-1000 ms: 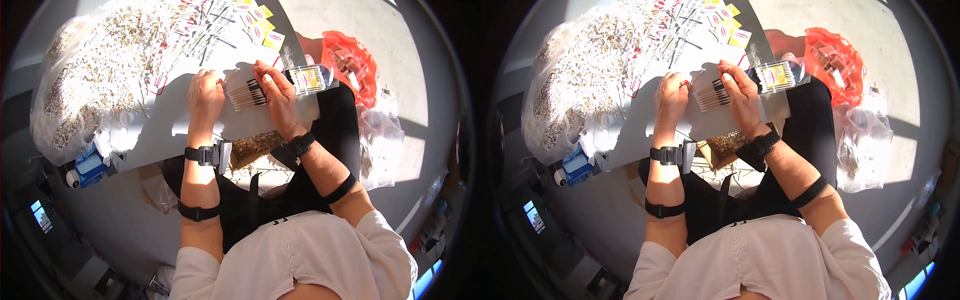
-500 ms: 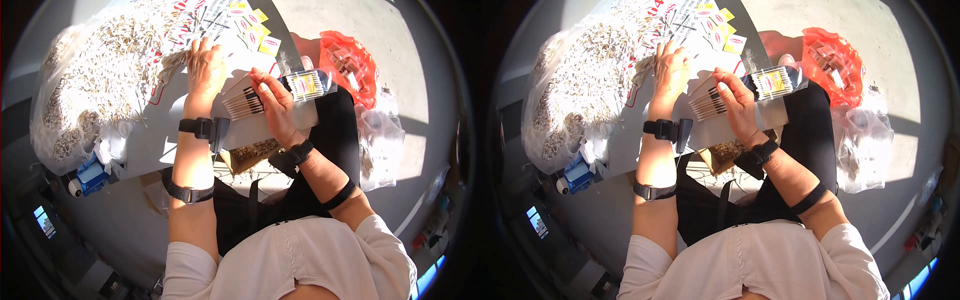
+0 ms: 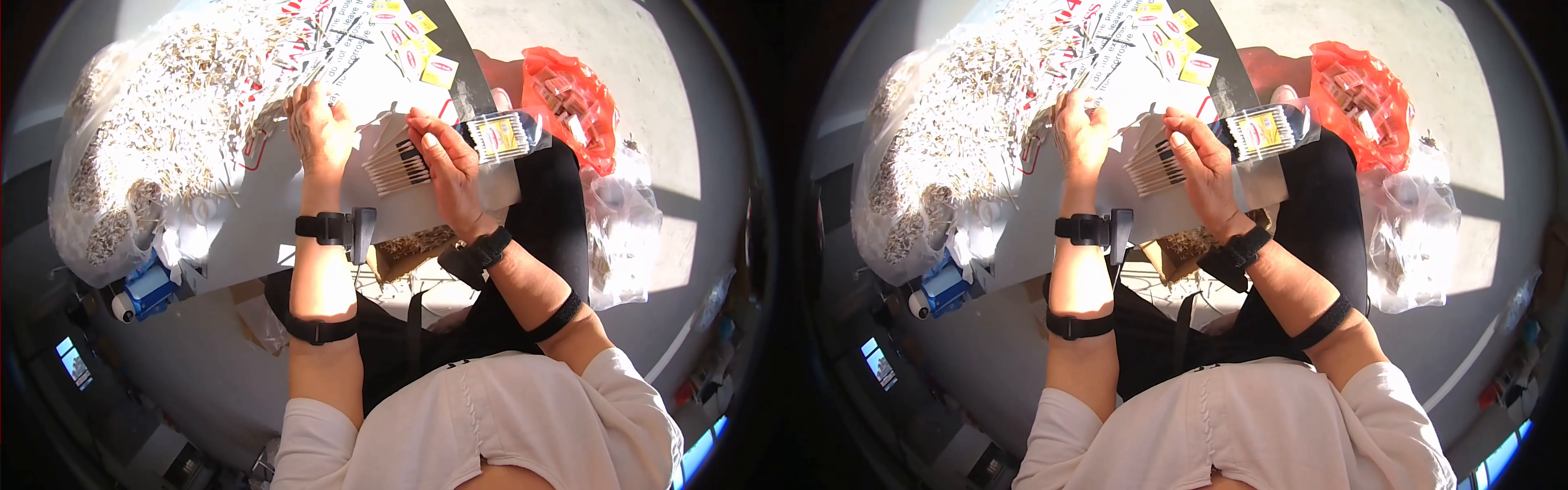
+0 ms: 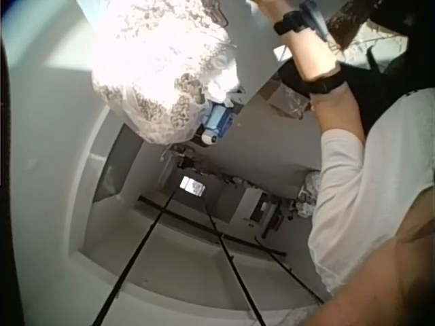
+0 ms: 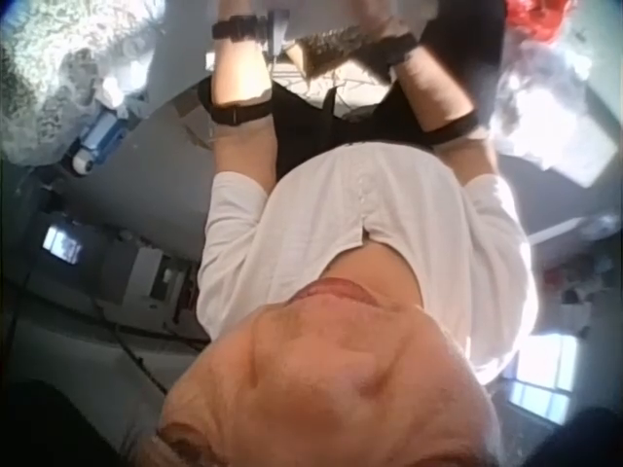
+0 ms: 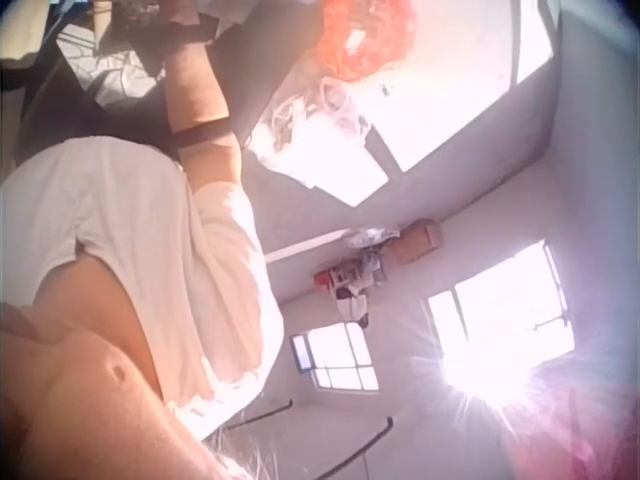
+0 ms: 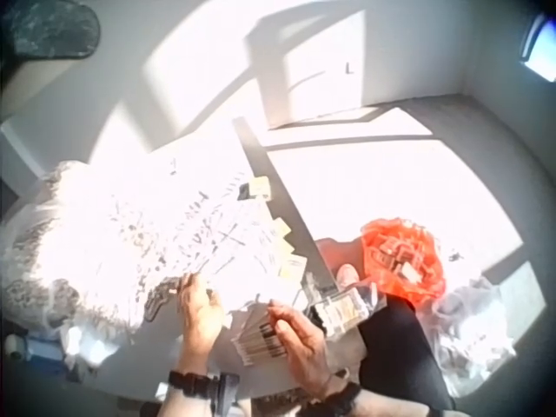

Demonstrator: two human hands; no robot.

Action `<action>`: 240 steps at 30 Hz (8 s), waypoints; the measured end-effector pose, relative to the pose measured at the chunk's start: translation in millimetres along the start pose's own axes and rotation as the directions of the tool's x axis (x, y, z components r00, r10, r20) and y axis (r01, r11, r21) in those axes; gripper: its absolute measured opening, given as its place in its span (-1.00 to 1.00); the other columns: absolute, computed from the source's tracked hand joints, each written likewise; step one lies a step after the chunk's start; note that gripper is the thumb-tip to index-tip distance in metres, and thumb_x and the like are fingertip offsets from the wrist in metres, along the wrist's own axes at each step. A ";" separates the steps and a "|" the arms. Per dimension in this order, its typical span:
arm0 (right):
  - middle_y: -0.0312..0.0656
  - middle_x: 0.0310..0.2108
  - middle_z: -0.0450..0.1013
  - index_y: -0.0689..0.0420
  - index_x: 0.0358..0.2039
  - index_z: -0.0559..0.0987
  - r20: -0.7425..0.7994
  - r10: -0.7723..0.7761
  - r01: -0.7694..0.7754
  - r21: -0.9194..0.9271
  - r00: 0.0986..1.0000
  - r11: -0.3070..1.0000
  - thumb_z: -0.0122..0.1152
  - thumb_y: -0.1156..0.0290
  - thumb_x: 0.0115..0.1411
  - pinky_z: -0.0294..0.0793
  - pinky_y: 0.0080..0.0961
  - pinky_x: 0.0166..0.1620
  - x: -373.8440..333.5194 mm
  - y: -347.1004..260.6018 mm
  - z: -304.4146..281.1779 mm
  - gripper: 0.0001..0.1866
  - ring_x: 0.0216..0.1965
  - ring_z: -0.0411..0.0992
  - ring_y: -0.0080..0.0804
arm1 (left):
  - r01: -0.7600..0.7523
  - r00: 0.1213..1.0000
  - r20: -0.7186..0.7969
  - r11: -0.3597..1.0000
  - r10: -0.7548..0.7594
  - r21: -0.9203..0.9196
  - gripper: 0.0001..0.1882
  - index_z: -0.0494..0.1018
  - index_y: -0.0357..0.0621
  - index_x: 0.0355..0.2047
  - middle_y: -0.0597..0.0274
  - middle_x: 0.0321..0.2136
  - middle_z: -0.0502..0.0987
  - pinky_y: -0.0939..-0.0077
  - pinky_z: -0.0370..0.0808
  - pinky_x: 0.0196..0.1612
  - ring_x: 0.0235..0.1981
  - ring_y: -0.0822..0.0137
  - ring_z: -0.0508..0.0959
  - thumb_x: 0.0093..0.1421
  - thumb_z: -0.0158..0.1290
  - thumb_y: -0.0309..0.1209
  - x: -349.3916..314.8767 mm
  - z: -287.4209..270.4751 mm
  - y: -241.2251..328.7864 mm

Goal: Sorting and aligning thin wooden sticks into a container or bundle on a table.

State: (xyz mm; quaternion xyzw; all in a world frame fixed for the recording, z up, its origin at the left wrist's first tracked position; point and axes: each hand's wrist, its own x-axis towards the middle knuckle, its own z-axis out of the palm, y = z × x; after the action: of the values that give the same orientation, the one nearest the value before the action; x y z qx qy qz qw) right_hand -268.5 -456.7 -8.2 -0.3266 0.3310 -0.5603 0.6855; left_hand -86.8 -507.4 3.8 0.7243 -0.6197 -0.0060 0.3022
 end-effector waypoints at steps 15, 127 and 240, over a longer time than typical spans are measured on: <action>-0.01 0.06 0.37 0.27 0.00 0.44 0.209 -0.233 0.307 -0.473 0.950 0.826 -0.02 0.51 0.31 0.34 -0.52 0.08 44.9 -14.6 6.1 -0.73 0.02 0.39 -0.29 | -0.064 0.977 0.192 0.986 0.094 -0.154 -0.83 0.52 -0.14 -0.33 0.18 -0.22 0.46 0.21 0.34 0.04 -0.11 0.07 0.39 0.03 0.04 -0.54 -39.2 -13.8 0.9; -0.21 -0.44 0.47 0.08 -0.32 0.61 0.311 -0.227 0.357 -0.911 0.923 0.205 0.19 0.50 0.06 0.49 -0.42 -0.33 -3.6 -23.0 -12.9 -0.85 -0.38 0.50 -0.23 | -0.154 0.939 0.325 0.981 0.108 0.122 -0.03 0.01 -0.19 0.32 0.05 0.33 0.05 -0.05 -0.14 0.34 0.37 0.17 0.00 0.07 0.06 0.14 -130.2 -24.0 49.8; -0.18 -0.13 0.50 0.31 -0.11 0.55 -0.073 -0.026 0.026 0.000 0.997 1.000 0.03 0.36 0.32 0.32 -0.54 0.09 24.8 -48.0 -99.5 -0.71 -0.05 0.41 -0.47 | 0.209 0.967 0.137 0.364 -0.214 -0.908 -0.30 -0.03 -0.36 0.29 -0.26 0.27 0.04 0.22 0.00 0.34 0.32 0.02 0.08 0.38 -0.30 -0.02 -78.3 70.3 163.4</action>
State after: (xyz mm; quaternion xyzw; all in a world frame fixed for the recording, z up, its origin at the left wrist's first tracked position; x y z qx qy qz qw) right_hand -372.7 -496.4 -27.6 -0.3096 0.3513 -0.5809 0.6659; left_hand -277.9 -475.1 -9.5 0.5113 -0.4151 -0.3825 0.6481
